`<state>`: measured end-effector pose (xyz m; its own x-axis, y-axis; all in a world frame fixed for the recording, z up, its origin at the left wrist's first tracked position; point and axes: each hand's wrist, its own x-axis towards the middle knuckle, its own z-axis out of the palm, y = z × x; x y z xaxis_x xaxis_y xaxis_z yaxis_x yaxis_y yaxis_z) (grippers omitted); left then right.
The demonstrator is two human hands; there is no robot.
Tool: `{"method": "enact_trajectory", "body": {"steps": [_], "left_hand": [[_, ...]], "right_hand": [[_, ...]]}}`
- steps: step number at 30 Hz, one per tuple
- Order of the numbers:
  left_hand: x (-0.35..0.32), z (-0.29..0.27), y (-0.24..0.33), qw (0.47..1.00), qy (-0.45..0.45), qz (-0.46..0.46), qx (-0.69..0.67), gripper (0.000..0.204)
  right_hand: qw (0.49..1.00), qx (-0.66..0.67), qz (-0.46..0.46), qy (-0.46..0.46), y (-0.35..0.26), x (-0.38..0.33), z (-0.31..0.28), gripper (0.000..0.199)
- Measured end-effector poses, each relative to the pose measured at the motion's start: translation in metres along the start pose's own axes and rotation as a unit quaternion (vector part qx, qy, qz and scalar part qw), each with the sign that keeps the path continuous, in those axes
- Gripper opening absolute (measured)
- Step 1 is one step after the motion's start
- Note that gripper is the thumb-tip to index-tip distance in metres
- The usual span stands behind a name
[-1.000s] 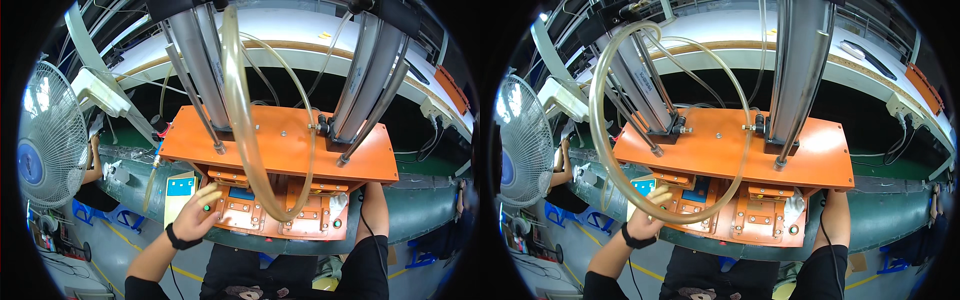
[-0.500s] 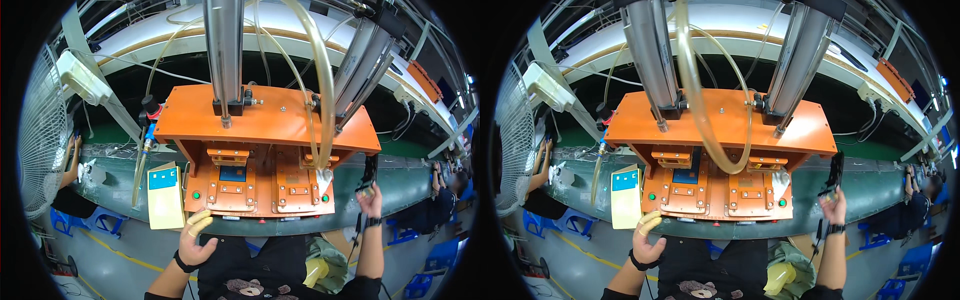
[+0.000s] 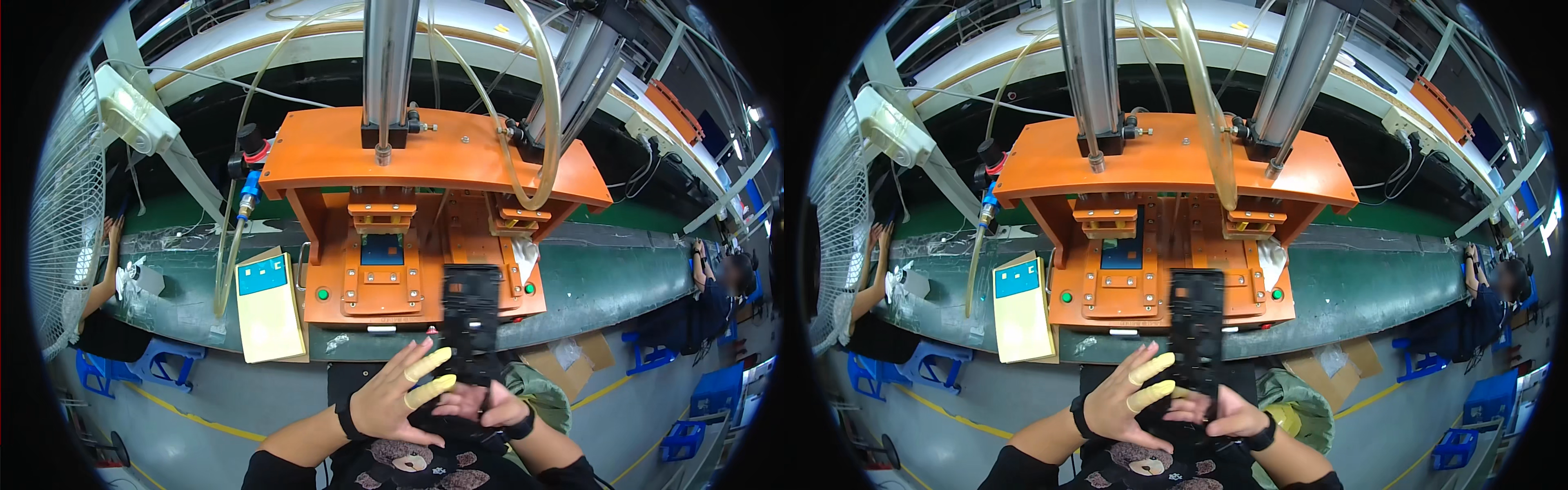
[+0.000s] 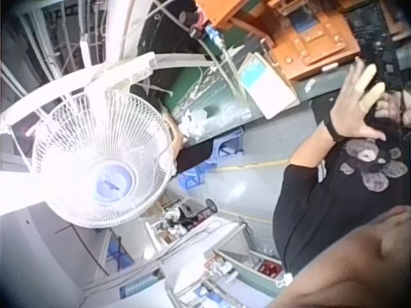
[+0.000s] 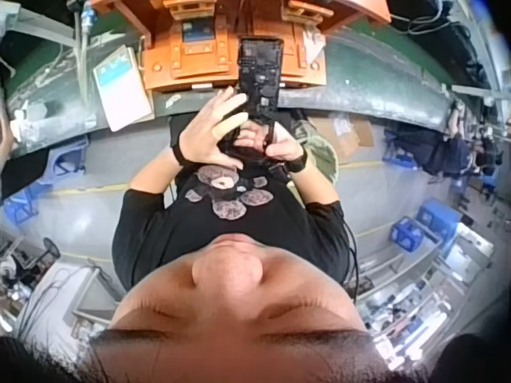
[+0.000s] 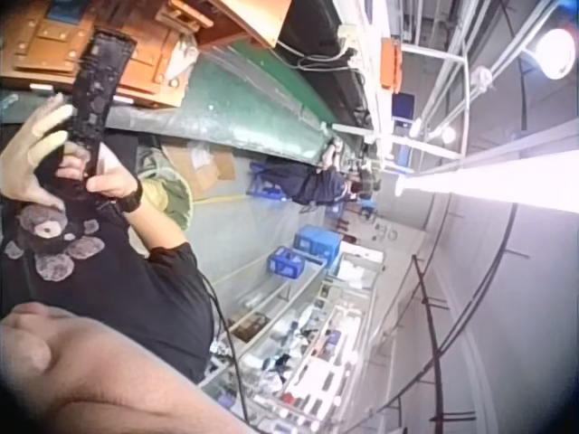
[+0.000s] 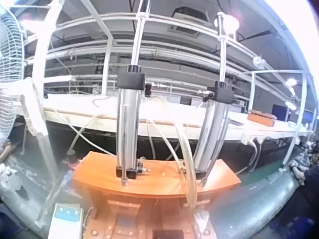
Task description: Operator uses a pneumatic press machine to assemble or test black plastic electronic housings.
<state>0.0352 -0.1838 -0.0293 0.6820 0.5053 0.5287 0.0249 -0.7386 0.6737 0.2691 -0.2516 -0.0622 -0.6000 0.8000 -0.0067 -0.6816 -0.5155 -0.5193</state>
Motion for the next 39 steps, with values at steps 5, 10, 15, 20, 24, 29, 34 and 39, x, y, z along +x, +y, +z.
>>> {"method": "enact_trajectory", "body": {"steps": [5, 10, 15, 20, 24, 29, 34, 39], "left_hand": [[-0.015, -0.024, 0.002, 0.992, 0.036, -0.038, 0.115, 0.071], [-0.002, -0.050, -0.011, 0.988, 0.032, -0.065, 0.137, 0.073], [0.022, -0.080, -0.056, 0.977, 0.013, -0.095, 0.188, 0.078], [0.038, -0.102, -0.088, 0.968, -0.004, -0.125, 0.218, 0.077], [0.050, -0.110, -0.091, 0.953, -0.060, -0.131, 0.267, 0.071], [0.057, -0.115, -0.084, 0.947, -0.111, -0.112, 0.281, 0.071], [0.058, -0.113, -0.078, 0.936, -0.124, -0.128, 0.305, 0.079], [0.040, -0.118, -0.079, 0.960, -0.096, -0.131, 0.230, 0.099]], "right_hand": [[0.992, 0.067, 0.086, -0.067, 0.007, 0.051, 0.015, 0.098], [0.994, 0.053, 0.062, -0.072, 0.014, 0.086, -0.001, 0.100], [0.995, -0.074, -0.068, -0.012, 0.012, 0.086, -0.015, 0.079], [0.984, -0.166, -0.063, -0.001, 0.013, 0.053, -0.024, 0.078], [0.976, -0.210, -0.062, 0.016, 0.011, 0.025, -0.033, 0.071], [0.968, -0.245, -0.054, 0.024, 0.002, 0.003, -0.037, 0.066], [0.966, -0.252, -0.063, -0.002, -0.001, 0.008, -0.046, 0.066], [0.964, -0.260, -0.049, -0.038, 0.002, 0.025, -0.036, 0.065]]}}
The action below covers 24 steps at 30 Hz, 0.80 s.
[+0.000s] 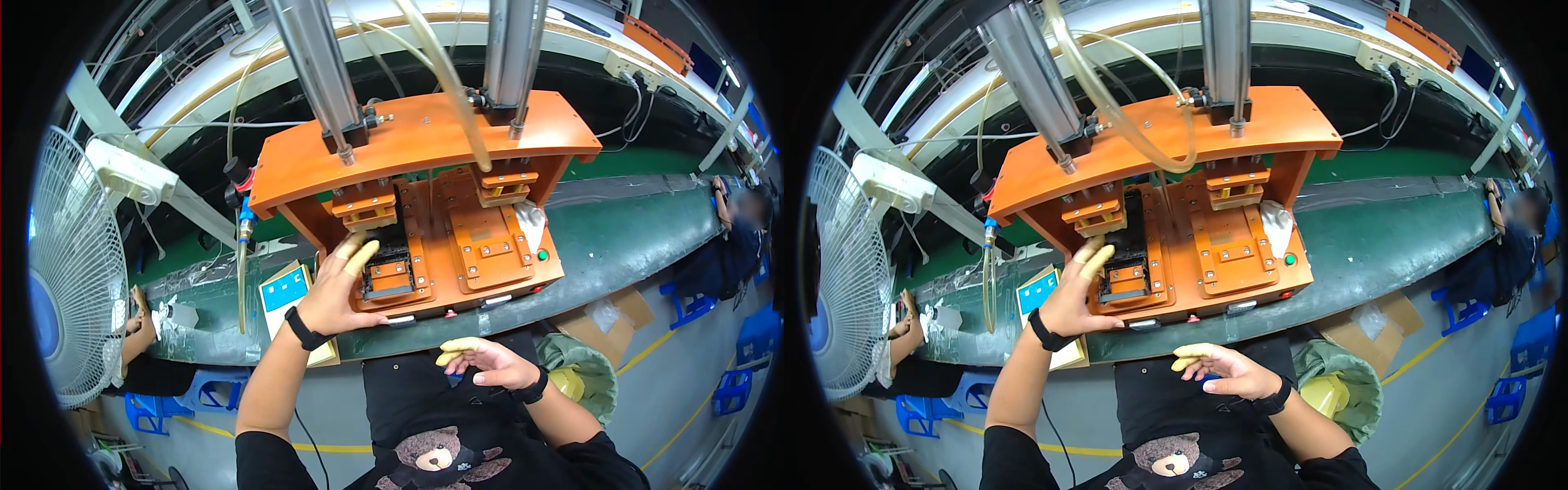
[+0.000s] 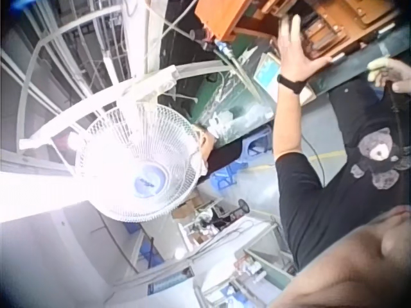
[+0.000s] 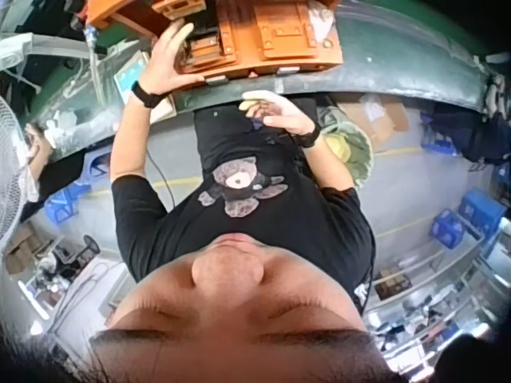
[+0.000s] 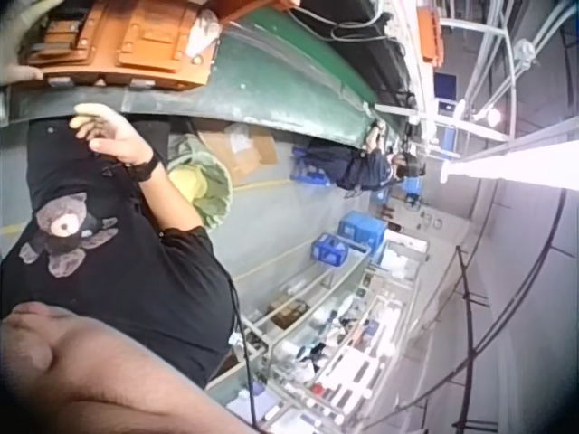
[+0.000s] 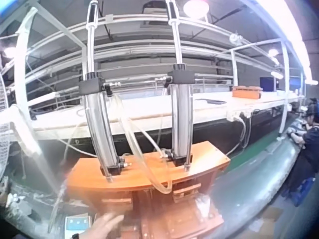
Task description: Operator uses a pneumatic press machine to assemble or test black plastic electronic housings.
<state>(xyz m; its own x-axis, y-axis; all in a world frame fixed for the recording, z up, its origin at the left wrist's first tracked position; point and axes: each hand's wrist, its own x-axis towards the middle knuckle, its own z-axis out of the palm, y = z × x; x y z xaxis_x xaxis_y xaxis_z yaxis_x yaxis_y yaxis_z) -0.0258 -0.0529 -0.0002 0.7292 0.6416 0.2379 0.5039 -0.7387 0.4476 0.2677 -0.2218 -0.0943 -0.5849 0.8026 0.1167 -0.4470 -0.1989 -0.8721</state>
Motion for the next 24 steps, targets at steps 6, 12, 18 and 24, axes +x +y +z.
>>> {"method": "enact_trajectory", "body": {"steps": [6, 12, 18, 24], "left_hand": [[-0.076, 0.030, -0.014, 0.982, 0.166, -0.090, 0.000, 0.093], [-0.096, 0.044, -0.010, 0.982, 0.107, -0.142, 0.065, 0.082], [-0.145, 0.072, -0.021, 0.941, 0.205, -0.262, 0.058, 0.084], [-0.179, 0.102, -0.022, 0.901, 0.184, -0.384, 0.078, 0.072]], "right_hand": [[0.999, -0.030, -0.014, 0.000, 0.000, -0.002, -0.007, 0.064], [0.999, -0.006, 0.026, 0.032, 0.012, 0.006, -0.010, 0.065], [0.995, -0.058, 0.077, -0.023, 0.010, 0.023, 0.001, 0.061], [0.995, -0.031, 0.093, 0.027, 0.017, 0.014, -0.010, 0.059]]}}
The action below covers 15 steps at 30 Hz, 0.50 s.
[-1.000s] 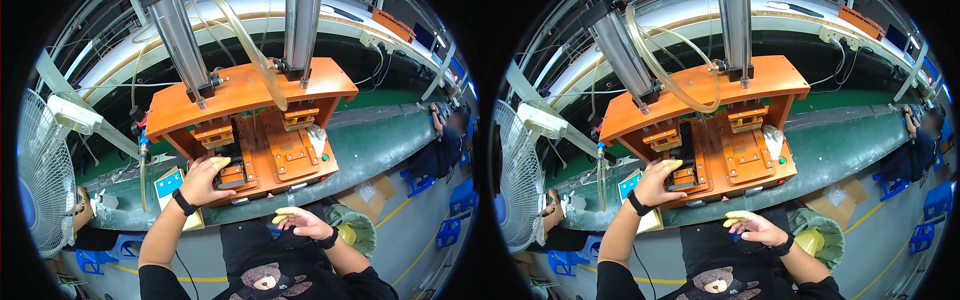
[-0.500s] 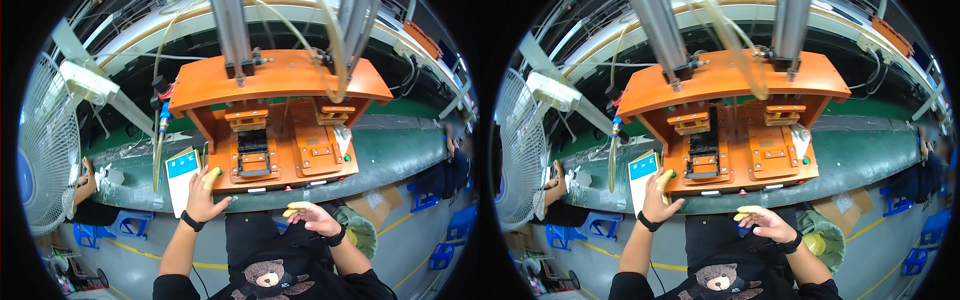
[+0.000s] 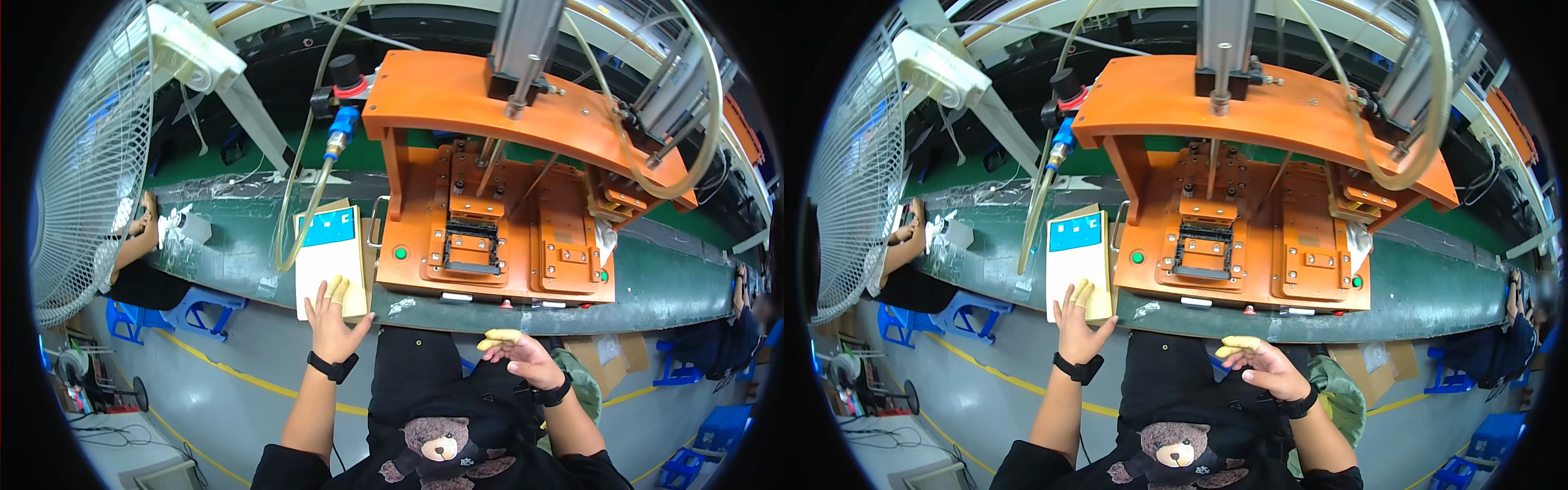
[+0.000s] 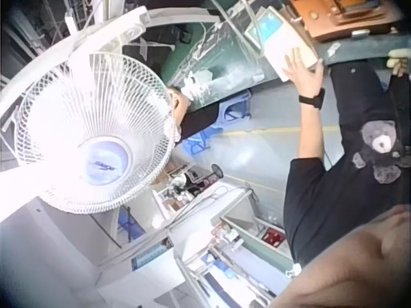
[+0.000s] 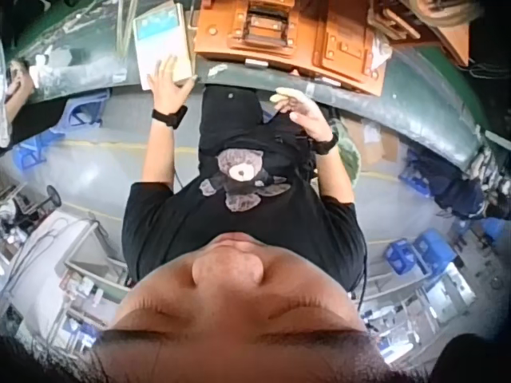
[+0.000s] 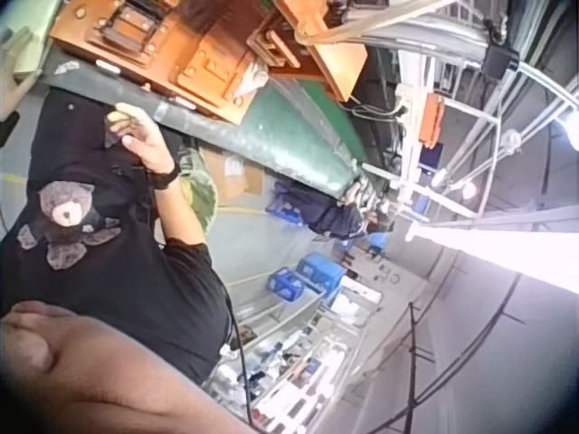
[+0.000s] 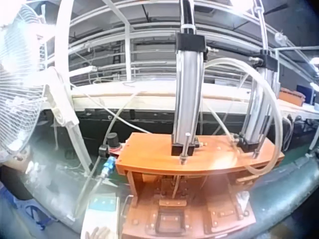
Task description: Operator uses a pneumatic press machine to assemble or test black plastic electronic housings.
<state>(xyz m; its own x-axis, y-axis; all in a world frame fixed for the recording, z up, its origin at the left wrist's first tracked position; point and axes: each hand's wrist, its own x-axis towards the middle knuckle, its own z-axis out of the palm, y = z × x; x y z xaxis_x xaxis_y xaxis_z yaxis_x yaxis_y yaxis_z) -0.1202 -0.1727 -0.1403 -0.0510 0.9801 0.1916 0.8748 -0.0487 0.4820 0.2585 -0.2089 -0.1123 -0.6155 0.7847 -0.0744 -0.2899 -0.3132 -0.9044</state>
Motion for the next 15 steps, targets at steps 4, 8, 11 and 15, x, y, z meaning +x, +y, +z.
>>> {"method": "enact_trajectory", "body": {"steps": [4, 8, 11, 15], "left_hand": [[0.000, -0.005, -0.005, 0.999, 0.000, -0.013, -0.046, 0.051], [0.000, -0.011, -0.020, 0.990, 0.007, -0.025, -0.138, 0.018], [0.002, -0.015, -0.028, 0.986, 0.024, -0.027, -0.161, 0.018], [0.000, -0.015, -0.023, 0.927, 0.046, -0.145, -0.342, 0.016]], "right_hand": [[1.000, 0.000, 0.000, 0.012, 0.000, 0.010, 0.007, 0.060], [1.000, -0.016, 0.012, -0.018, 0.000, 0.028, 0.015, 0.057], [0.998, -0.033, 0.022, -0.046, 0.001, 0.046, 0.024, 0.055], [0.996, -0.029, 0.031, -0.073, 0.008, 0.072, 0.042, 0.053]]}}
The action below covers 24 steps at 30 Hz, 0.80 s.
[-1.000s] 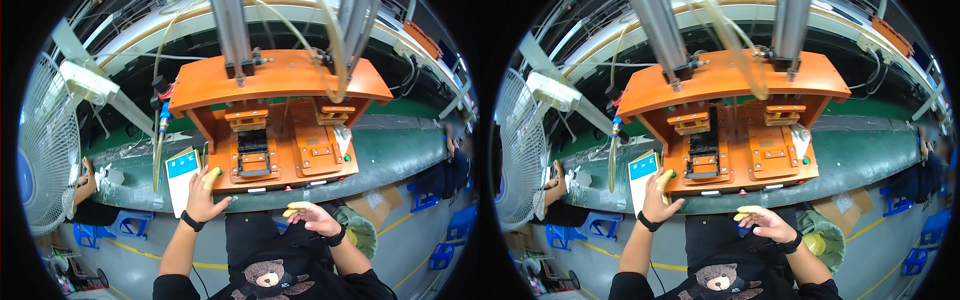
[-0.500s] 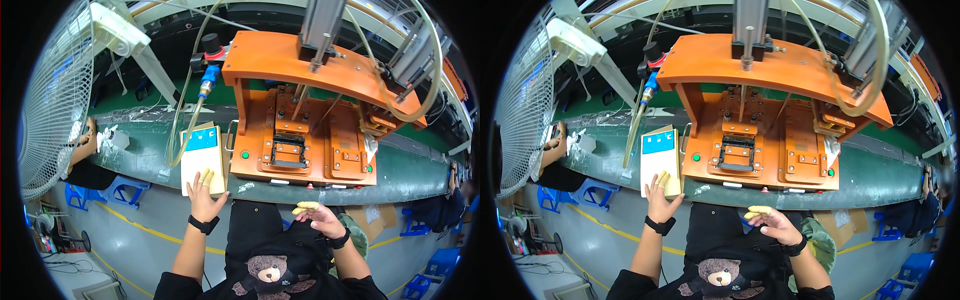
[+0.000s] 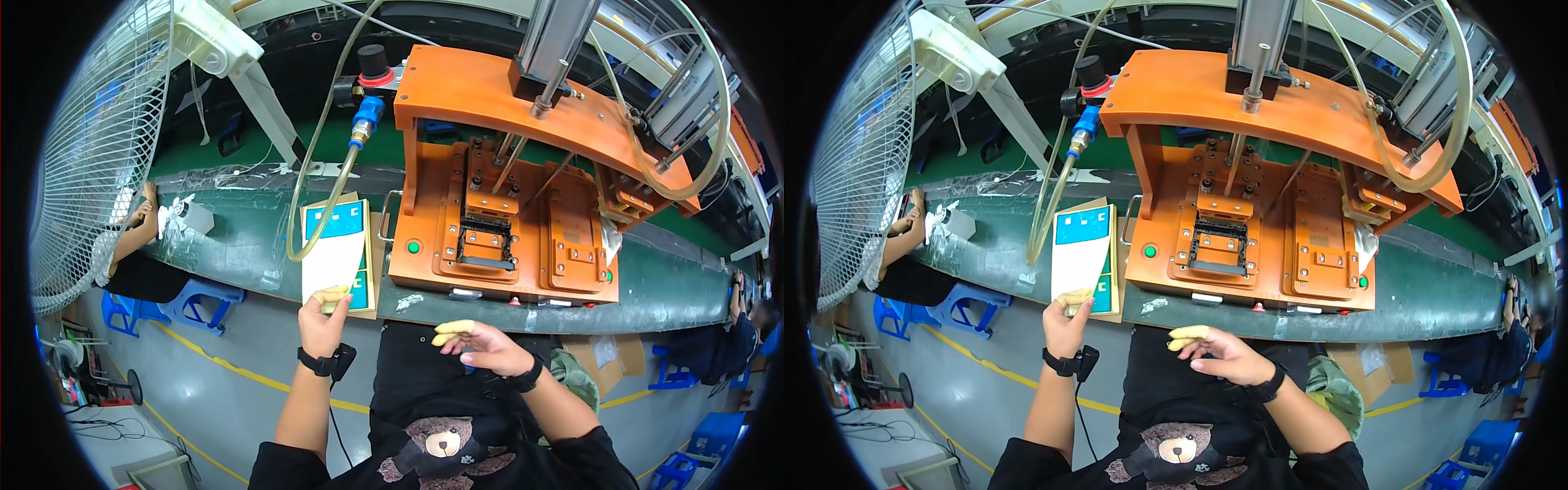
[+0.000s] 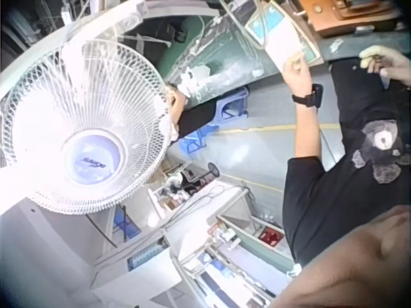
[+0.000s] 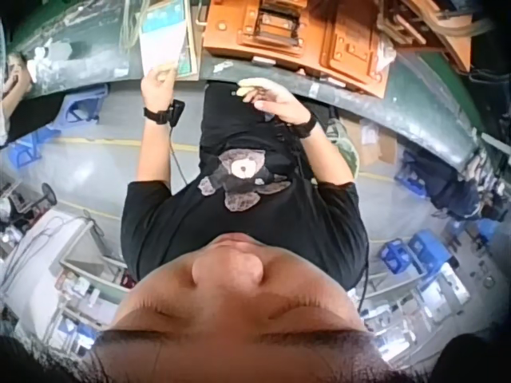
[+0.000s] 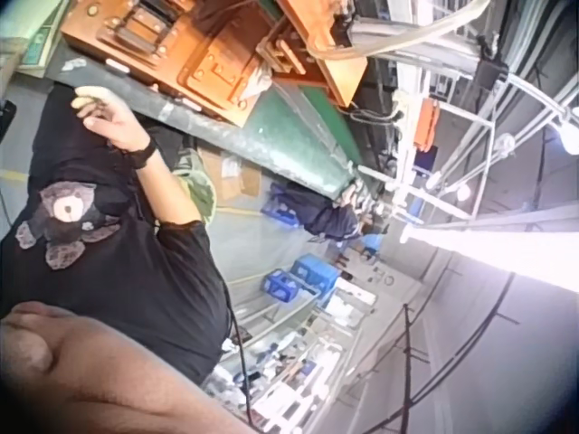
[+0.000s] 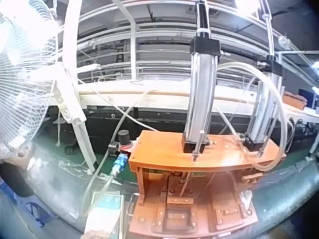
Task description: Operator uses a pneumatic press machine to assemble or test black plastic electronic housings.
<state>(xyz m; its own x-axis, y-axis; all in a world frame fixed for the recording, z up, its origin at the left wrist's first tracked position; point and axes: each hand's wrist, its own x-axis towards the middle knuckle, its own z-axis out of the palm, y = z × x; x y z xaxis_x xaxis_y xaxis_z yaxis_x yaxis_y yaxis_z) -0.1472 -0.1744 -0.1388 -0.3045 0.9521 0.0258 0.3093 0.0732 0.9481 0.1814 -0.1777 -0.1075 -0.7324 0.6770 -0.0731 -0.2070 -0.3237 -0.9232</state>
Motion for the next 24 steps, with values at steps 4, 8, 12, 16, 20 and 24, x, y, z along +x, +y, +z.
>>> {"method": "enact_trajectory", "body": {"steps": [4, 8, 12, 16, 20, 24], "left_hand": [[-0.002, -0.001, 0.001, 0.996, 0.053, 0.030, -0.062, 0.014], [-0.012, -0.007, 0.015, 0.985, 0.106, 0.134, -0.022, 0.013], [-0.039, -0.006, 0.041, 0.945, 0.016, 0.309, 0.106, 0.015], [-0.077, 0.016, 0.048, 0.939, -0.041, 0.305, 0.155, 0.030], [-0.103, 0.031, 0.032, 0.941, -0.132, 0.285, 0.127, 0.041], [-0.102, 0.029, 0.041, 0.938, -0.152, 0.286, 0.122, 0.065]], "right_hand": [[0.998, -0.022, 0.001, -0.052, 0.012, 0.020, 0.012, 0.051], [0.999, 0.028, 0.026, -0.036, 0.025, 0.041, 0.026, 0.045], [0.985, 0.100, 0.114, 0.077, 0.030, 0.074, 0.046, 0.042], [0.979, 0.132, 0.080, 0.135, 0.028, 0.106, 0.057, 0.035], [0.974, 0.067, -0.029, 0.214, 0.062, 0.111, 0.043, 0.017], [0.968, 0.032, -0.017, 0.249, 0.060, 0.086, 0.043, 0.017]]}}
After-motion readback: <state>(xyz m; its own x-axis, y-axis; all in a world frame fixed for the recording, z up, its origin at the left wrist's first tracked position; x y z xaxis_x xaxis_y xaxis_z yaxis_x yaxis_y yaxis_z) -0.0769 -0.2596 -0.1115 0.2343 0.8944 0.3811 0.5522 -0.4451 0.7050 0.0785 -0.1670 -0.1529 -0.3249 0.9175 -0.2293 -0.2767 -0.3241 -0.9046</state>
